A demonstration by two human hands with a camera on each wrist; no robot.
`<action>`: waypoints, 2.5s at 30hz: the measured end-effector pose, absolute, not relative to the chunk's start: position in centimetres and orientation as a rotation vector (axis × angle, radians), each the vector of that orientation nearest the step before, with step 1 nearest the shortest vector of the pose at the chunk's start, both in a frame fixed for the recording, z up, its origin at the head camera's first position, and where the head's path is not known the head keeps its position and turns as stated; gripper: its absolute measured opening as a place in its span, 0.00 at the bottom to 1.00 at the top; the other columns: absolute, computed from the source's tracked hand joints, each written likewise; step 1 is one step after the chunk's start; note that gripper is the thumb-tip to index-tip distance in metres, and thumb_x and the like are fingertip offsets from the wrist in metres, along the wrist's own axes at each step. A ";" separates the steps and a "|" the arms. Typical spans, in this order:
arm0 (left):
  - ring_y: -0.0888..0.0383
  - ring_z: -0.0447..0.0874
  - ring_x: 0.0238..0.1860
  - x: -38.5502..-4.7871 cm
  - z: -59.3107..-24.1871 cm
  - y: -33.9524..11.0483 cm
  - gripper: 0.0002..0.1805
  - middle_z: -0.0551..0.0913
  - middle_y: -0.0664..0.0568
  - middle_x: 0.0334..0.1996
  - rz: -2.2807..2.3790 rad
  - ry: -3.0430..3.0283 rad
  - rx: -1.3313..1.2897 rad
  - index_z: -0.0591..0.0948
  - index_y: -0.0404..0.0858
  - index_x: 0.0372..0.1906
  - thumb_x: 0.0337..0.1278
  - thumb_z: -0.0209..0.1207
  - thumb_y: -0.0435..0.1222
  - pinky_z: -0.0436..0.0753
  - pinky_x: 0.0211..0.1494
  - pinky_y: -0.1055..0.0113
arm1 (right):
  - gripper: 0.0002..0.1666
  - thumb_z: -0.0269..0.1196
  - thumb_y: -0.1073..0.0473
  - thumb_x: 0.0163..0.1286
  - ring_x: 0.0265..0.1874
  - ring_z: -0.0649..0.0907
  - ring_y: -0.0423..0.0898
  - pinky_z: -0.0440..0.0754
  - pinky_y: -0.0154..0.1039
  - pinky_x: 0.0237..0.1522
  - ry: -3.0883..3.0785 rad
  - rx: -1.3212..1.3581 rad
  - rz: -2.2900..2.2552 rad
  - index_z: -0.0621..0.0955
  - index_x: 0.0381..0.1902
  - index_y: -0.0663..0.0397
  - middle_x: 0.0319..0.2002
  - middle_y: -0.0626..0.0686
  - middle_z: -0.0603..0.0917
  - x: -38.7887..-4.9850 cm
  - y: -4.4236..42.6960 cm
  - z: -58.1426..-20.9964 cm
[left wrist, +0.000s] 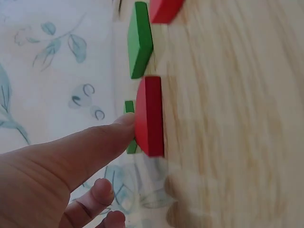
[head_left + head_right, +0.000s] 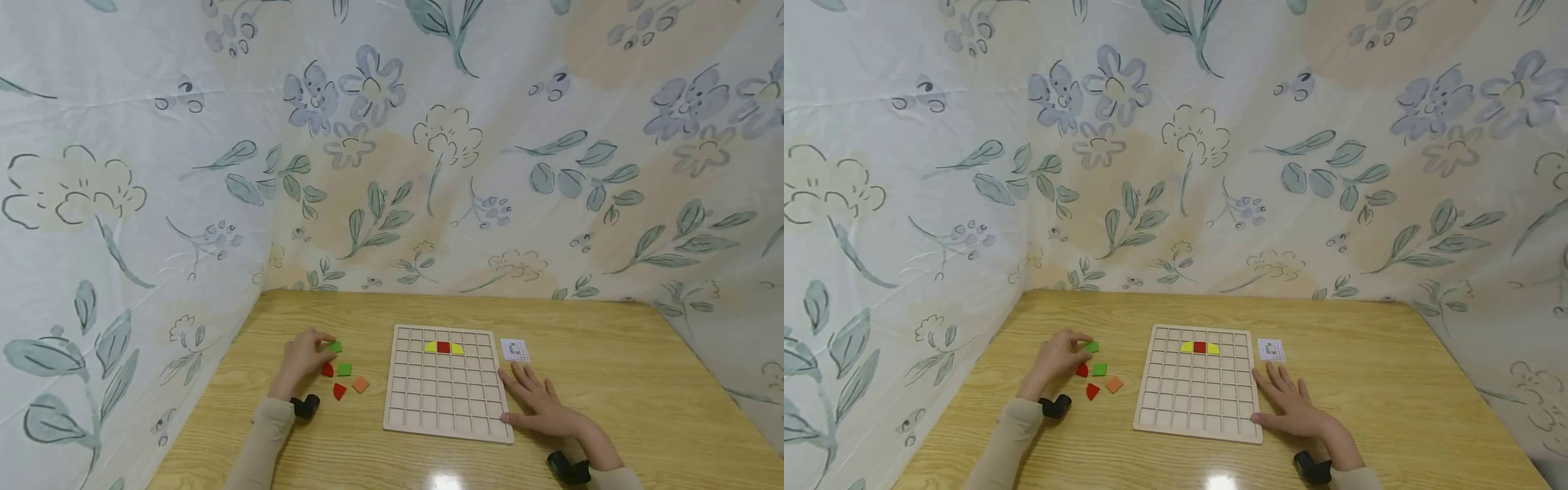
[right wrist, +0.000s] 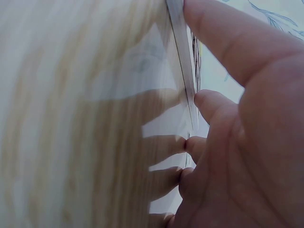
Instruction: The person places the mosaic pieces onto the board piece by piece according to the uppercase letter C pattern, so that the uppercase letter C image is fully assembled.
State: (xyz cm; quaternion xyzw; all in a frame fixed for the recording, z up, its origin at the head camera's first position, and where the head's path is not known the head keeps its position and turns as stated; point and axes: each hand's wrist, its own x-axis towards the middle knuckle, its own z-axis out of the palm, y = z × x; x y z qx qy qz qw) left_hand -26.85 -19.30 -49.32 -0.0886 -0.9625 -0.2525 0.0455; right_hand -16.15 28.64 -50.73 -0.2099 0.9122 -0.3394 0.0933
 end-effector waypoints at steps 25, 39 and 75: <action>0.60 0.69 0.26 -27.2 -48.2 -17.2 0.15 0.75 0.55 0.26 -0.682 -2.906 -0.343 0.86 0.46 0.40 0.44 0.68 0.45 0.66 0.28 0.64 | 0.47 0.62 0.47 0.61 0.65 0.38 0.75 0.27 0.73 0.54 2.698 -0.620 -1.009 0.55 0.71 0.58 0.70 0.72 0.43 -15.9 28.5 -50.3; 0.60 0.67 0.26 -27.0 -47.4 -13.3 0.15 0.75 0.55 0.26 -0.668 -2.875 -0.476 0.86 0.48 0.38 0.42 0.69 0.47 0.64 0.35 0.60 | 0.46 0.62 0.48 0.61 0.65 0.39 0.76 0.28 0.74 0.53 2.705 -0.638 -1.015 0.56 0.71 0.59 0.69 0.74 0.44 -15.9 28.4 -50.2; 0.60 0.68 0.28 -26.4 -46.7 -5.9 0.14 0.77 0.51 0.28 -0.751 -2.881 -0.767 0.86 0.51 0.38 0.43 0.69 0.49 0.65 0.41 0.54 | 0.47 0.62 0.47 0.61 0.66 0.39 0.75 0.28 0.73 0.54 2.696 -0.622 -1.006 0.55 0.71 0.57 0.70 0.72 0.43 -16.0 28.5 -50.4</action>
